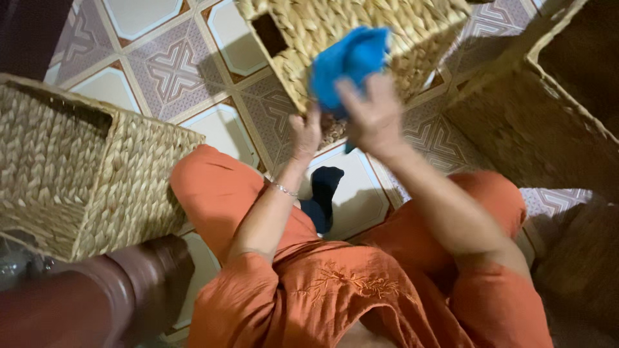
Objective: The person wipes the exterior and interior surfaces of woven baskets using a blue cloth. They rotate and tilt the baskets to access all sides and the inside, then set the cleaned basket aside.
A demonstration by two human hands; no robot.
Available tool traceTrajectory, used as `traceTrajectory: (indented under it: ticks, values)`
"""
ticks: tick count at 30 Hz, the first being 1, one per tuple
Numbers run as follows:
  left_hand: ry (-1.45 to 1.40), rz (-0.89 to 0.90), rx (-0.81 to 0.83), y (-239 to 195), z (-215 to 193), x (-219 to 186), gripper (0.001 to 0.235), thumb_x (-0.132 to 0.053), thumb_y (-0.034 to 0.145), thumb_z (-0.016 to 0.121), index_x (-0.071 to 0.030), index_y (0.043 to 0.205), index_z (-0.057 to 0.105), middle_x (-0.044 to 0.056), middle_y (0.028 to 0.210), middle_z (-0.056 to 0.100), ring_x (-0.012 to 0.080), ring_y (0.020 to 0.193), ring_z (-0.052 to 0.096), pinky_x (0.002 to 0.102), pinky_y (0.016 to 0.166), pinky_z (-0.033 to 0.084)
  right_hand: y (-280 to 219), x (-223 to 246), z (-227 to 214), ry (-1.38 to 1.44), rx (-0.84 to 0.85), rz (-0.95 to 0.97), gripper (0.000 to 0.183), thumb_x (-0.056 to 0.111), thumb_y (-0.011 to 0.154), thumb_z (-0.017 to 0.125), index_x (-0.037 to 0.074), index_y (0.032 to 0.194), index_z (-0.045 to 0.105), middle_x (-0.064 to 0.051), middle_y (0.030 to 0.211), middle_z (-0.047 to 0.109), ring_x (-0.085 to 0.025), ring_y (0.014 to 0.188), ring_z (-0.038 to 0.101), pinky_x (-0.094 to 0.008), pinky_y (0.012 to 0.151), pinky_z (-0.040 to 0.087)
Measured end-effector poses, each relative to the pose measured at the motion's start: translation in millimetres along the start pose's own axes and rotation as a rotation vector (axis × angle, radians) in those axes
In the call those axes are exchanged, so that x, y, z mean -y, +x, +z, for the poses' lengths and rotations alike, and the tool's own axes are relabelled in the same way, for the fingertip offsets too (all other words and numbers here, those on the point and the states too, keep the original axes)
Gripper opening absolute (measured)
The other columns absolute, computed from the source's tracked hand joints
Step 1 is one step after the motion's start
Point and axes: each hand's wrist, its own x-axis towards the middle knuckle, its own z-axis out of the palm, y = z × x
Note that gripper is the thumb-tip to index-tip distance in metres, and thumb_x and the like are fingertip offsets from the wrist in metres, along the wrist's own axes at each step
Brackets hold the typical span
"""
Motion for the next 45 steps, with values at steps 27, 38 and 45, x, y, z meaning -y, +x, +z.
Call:
traceTrajectory:
  ticks: [27, 38, 45]
  values:
    - [-0.258, 0.148, 0.103, 103, -65, -124, 0.113, -0.086, 0.088, 0.031, -0.012, 0.166, -0.003, 0.011, 0.173, -0.005, 0.0279, 0.16, -0.001, 0.053, 0.128, 0.004, 9, 39, 36, 0.212, 0.102, -0.203, 0.057, 0.004, 0.081, 0.073, 0.019, 0.136, 0.065, -0.016, 0.124, 0.057, -0.036, 0.096, 0.054, -0.044, 0.078, 0.051]
    - [-0.168, 0.125, 0.124, 116, -71, -133, 0.117, -0.09, 0.083, 0.026, -0.013, 0.166, 0.0, 0.014, 0.174, -0.005, 0.0325, 0.159, 0.002, 0.06, 0.123, 0.005, -3, -132, 43, -0.055, -0.143, 0.396, 0.065, -0.008, 0.083, 0.069, 0.011, 0.144, 0.057, -0.026, 0.139, 0.05, -0.045, 0.125, 0.054, -0.053, 0.102, 0.053]
    - [-0.144, 0.07, 0.113, 117, -75, -125, 0.125, -0.095, 0.076, 0.029, -0.013, 0.165, -0.003, 0.015, 0.173, -0.008, 0.0335, 0.159, -0.004, 0.061, 0.122, 0.007, 12, -67, 74, 0.074, -0.131, 0.311, 0.074, -0.014, 0.082, 0.065, 0.021, 0.146, 0.054, -0.024, 0.15, 0.044, -0.043, 0.136, 0.052, -0.046, 0.107, 0.06]
